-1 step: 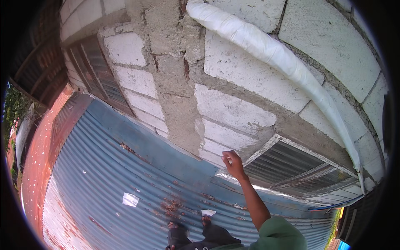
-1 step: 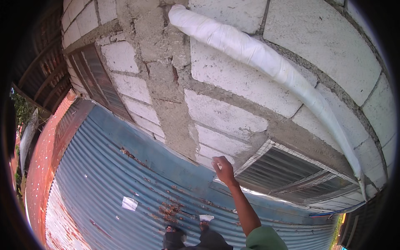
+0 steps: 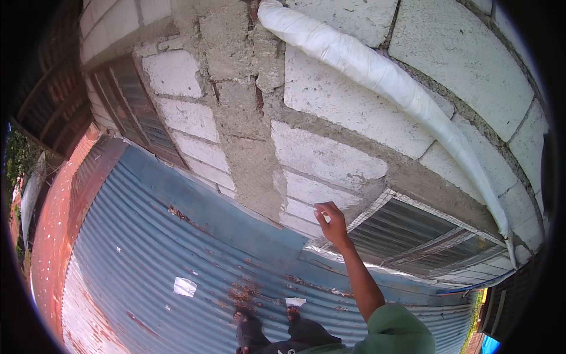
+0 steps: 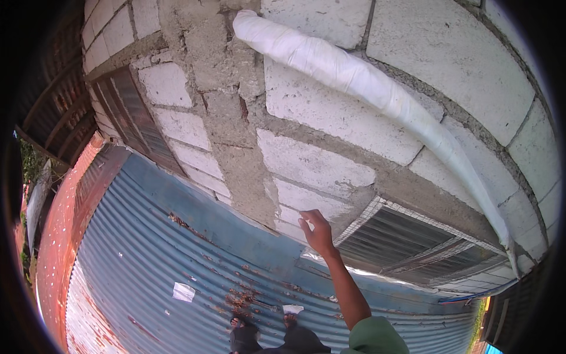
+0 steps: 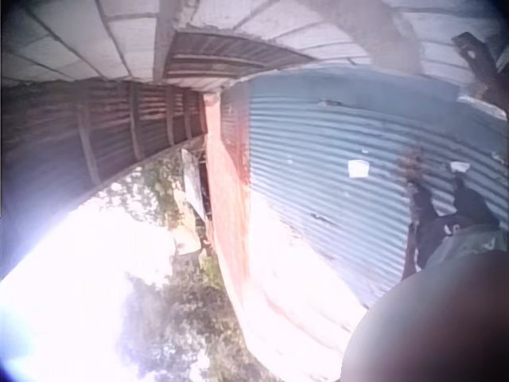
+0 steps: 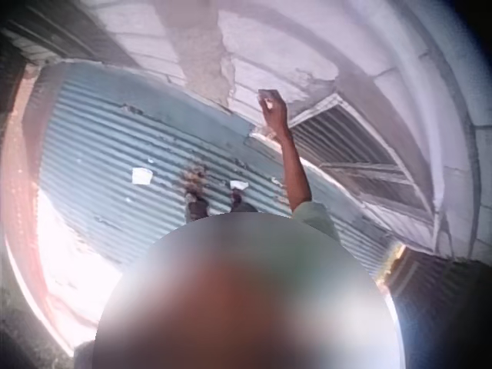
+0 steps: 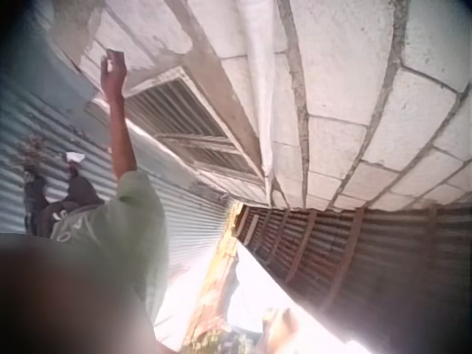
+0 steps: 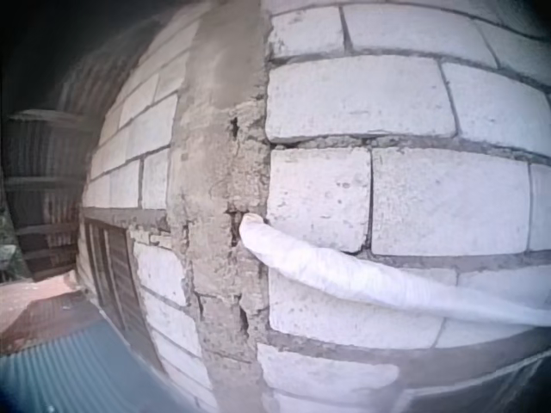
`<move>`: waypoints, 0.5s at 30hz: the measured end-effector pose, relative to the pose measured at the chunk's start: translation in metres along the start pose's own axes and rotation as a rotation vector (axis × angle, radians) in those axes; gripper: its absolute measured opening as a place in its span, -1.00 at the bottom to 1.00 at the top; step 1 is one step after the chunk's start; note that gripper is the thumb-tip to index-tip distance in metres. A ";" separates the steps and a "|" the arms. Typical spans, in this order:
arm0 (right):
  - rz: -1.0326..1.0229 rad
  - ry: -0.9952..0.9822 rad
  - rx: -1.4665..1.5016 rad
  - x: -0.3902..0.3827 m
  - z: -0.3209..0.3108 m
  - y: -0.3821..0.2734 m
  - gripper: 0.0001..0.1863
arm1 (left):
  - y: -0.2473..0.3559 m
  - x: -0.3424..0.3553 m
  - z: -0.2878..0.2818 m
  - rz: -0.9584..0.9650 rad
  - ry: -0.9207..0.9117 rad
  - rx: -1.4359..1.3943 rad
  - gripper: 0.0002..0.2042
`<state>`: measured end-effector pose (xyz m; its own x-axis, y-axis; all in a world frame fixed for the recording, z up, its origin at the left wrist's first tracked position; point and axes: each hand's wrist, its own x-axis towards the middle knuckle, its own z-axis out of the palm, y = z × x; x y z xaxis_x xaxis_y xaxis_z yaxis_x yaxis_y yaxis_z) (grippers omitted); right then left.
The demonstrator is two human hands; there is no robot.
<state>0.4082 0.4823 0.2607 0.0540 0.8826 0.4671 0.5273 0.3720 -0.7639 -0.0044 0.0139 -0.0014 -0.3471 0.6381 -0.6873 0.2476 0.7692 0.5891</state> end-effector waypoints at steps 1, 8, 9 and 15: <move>-0.074 0.097 -0.062 0.025 -0.014 -0.028 -0.79 | 0.011 0.014 -0.004 0.035 -0.014 0.072 -0.52; -0.537 0.748 -0.867 0.152 -0.120 -0.175 -0.57 | 0.087 0.112 -0.061 0.582 -0.087 0.572 -0.56; -0.559 0.772 -0.944 0.163 -0.126 -0.183 -0.54 | 0.096 0.127 -0.072 0.767 -0.064 0.700 -0.56; -0.394 0.720 -1.218 0.180 -0.137 -0.199 -0.43 | 0.173 0.189 -0.130 1.114 0.017 0.747 -0.55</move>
<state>0.4294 0.5272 0.5576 -0.0505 0.3173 0.9470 0.9620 -0.2394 0.1315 -0.1448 0.2627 0.0258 0.3518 0.9360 0.0122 0.8328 -0.3189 0.4524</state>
